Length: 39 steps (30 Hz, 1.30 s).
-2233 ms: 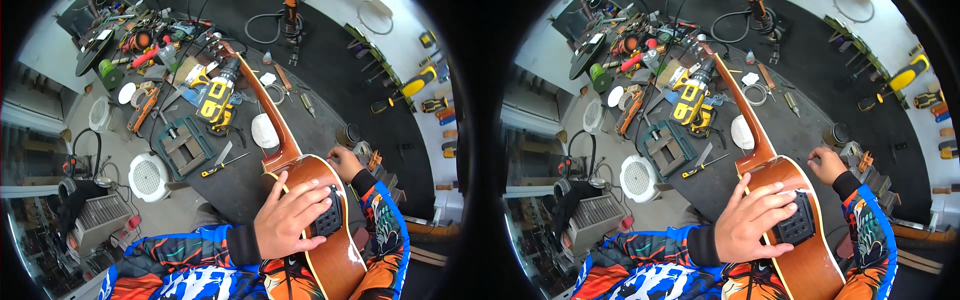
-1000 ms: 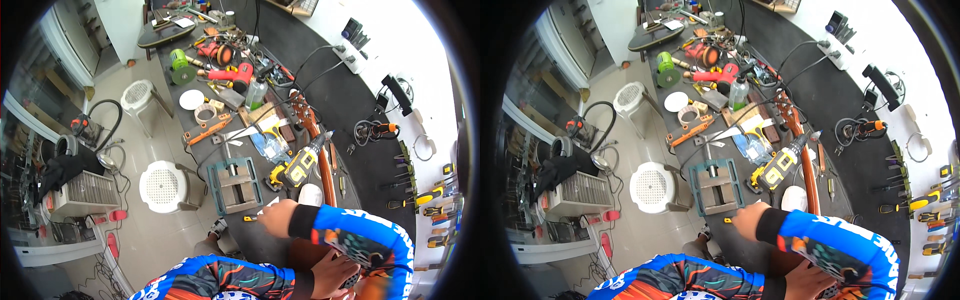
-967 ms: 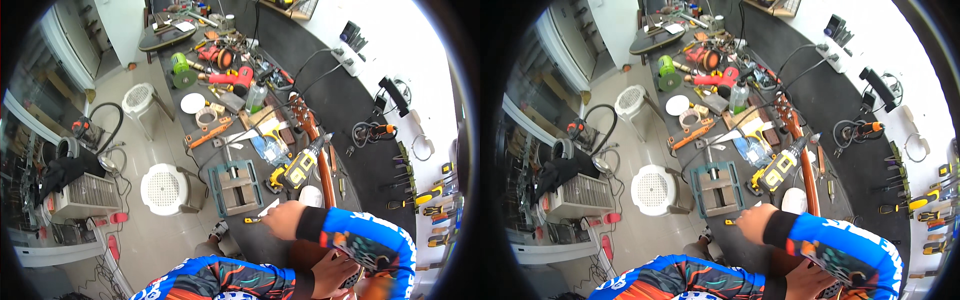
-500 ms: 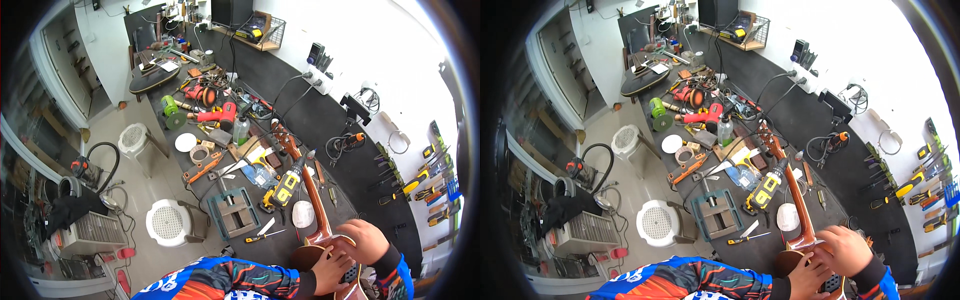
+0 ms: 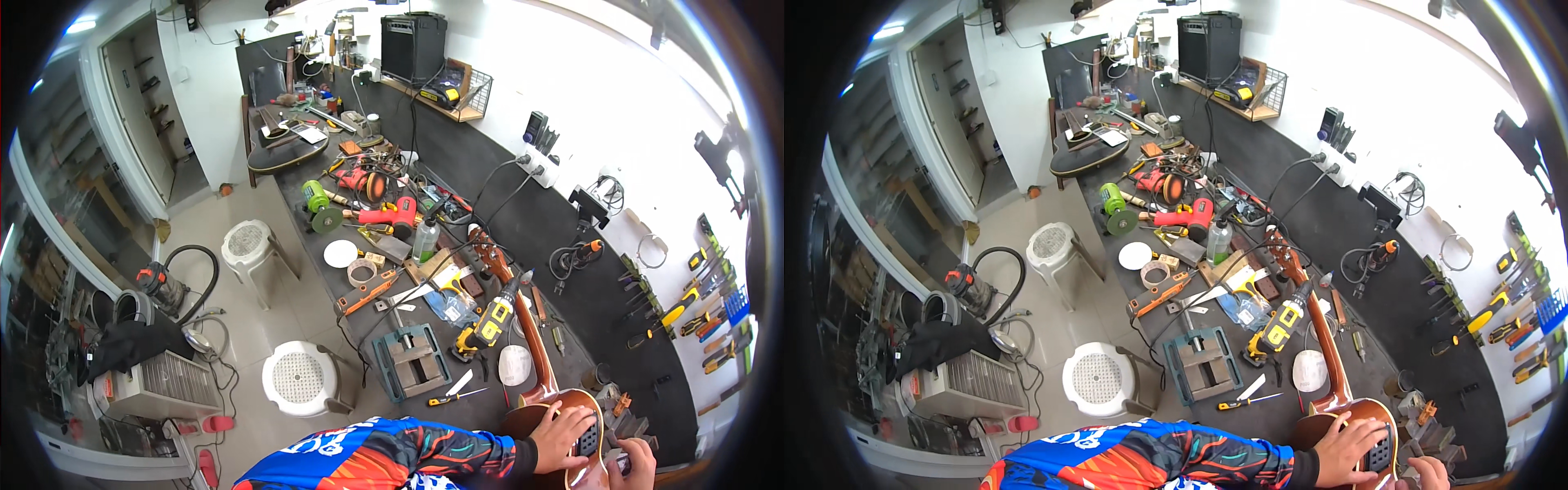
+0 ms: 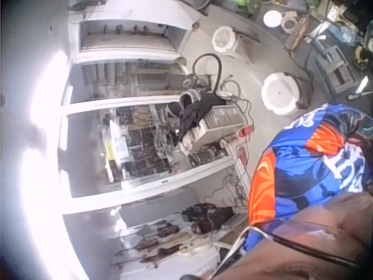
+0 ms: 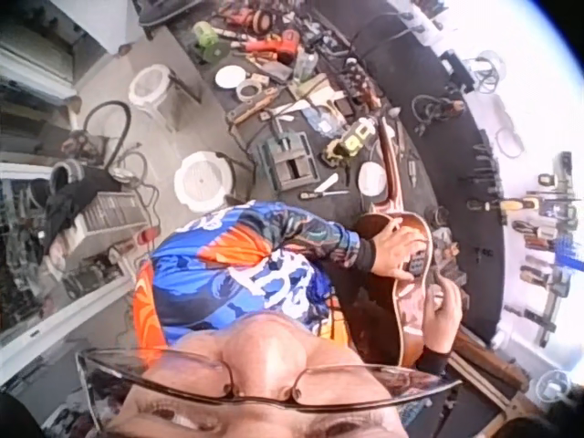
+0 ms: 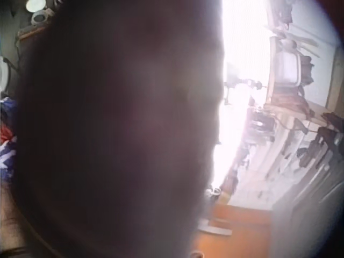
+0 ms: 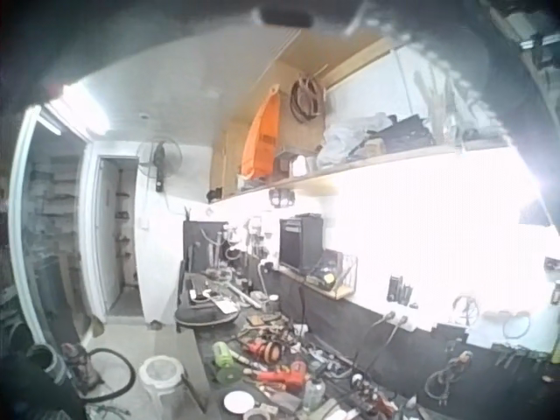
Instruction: The person installs a black preamp control unit into the side of an acoustic guitar. They align the unit with the cavity, press it into place, and use a small red hammer to gently tap the edges to ensure a flush fit. The person repeatedly checks the alignment and seating of the unit throughout the process.
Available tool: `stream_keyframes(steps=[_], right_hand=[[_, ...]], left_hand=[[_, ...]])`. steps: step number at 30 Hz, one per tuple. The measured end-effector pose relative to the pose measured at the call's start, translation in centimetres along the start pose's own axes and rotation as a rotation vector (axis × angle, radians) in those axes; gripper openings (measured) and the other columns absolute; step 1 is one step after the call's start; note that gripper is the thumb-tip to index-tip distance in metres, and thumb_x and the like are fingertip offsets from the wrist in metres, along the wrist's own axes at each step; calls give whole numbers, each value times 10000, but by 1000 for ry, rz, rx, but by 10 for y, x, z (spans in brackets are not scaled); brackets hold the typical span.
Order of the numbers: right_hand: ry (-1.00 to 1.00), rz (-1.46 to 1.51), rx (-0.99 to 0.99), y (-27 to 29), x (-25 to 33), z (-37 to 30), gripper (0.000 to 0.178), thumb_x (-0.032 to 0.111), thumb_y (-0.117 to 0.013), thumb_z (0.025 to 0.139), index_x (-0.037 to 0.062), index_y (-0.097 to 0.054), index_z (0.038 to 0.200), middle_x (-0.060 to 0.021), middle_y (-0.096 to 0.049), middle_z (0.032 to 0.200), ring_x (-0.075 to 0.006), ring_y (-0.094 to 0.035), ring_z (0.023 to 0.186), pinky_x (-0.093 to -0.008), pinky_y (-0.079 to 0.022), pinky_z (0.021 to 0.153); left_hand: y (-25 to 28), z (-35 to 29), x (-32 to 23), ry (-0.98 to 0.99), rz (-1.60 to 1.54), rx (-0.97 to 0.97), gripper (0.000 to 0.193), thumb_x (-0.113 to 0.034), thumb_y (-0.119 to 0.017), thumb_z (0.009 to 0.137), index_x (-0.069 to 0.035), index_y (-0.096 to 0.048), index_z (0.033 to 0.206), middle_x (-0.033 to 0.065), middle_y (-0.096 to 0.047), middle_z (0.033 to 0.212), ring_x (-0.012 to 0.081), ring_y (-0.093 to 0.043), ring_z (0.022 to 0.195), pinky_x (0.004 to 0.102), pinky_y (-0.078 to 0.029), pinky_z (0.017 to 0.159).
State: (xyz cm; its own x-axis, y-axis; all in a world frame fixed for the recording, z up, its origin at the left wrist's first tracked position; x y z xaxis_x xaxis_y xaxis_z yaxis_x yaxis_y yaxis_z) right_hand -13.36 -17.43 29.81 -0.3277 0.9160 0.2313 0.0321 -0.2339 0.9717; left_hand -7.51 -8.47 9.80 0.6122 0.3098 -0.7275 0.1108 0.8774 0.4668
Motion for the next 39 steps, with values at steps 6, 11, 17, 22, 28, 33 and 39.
stream_keyframes(steps=[6,11,17,22,28,33,39], right_hand=[[-41,4,-105,21,23,-50,282,27,-692,967,-35,-658,1240,-223,-667,1199,-400,-653,1076,-421,-527,939],[11,-73,-299,11,49,-74,295,15,-720,954,-44,-677,1240,-221,-688,1202,-393,-678,1073,-439,-536,953],[-8,-126,-414,-22,118,-55,241,59,-711,987,-40,-712,1207,-189,-737,1111,-311,-722,1004,-402,-577,915],[62,35,-501,-75,224,11,234,75,-721,997,-66,-710,1182,-183,-740,1122,-305,-715,1003,-392,-572,912],[188,162,-378,-204,399,130,281,2,-728,866,-34,-703,1143,-204,-703,1094,-381,-687,1022,-413,-538,911],[190,332,-122,-278,521,206,255,3,-728,870,-19,-717,1125,-209,-724,1113,-393,-702,1032,-407,-545,916],[102,412,42,-372,547,237,214,67,-741,873,7,-735,1079,-183,-742,1035,-364,-716,965,-412,-566,851]], left_hand=[[6,3,-2,-35,5,-45,1062,-519,-808,826,-140,-248,1644,155,-347,1609,345,-316,1532,648,-196,1222],[46,-6,-11,-104,25,-160,1185,-518,-879,742,-95,-239,1646,170,-277,1665,384,-181,1598,640,-135,1243],[124,-63,-2,-235,-38,-193,1201,-534,-888,736,-87,-244,1646,210,-208,1692,445,-117,1601,659,-62,1250],[253,-170,37,-231,-78,-150,1124,-491,-880,758,-140,-287,1646,203,-204,1697,416,-142,1608,669,-130,1242],[432,-359,145,-11,29,-83,942,-468,-852,817,-161,-416,1592,206,-347,1637,439,-325,1524,609,-308,1202],[582,-461,209,349,160,-94,796,-402,-861,834,-127,-539,1508,221,-424,1564,439,-422,1454,527,-387,1183],[696,-482,275,500,262,-209,760,-385,-857,857,-93,-555,1490,226,-401,1564,433,-449,1427,502,-408,1174]])
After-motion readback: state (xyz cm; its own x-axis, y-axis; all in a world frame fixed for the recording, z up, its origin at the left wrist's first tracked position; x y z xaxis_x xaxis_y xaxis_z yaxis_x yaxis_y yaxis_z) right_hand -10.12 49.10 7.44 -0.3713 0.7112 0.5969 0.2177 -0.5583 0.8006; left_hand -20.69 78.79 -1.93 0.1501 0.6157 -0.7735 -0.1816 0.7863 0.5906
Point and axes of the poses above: each hand's wrist, its own z-axis towards the middle knuckle, its own y-axis out of the back of the hand, x = y × z, the point moved 6 cm from there along z, towards the middle knuckle
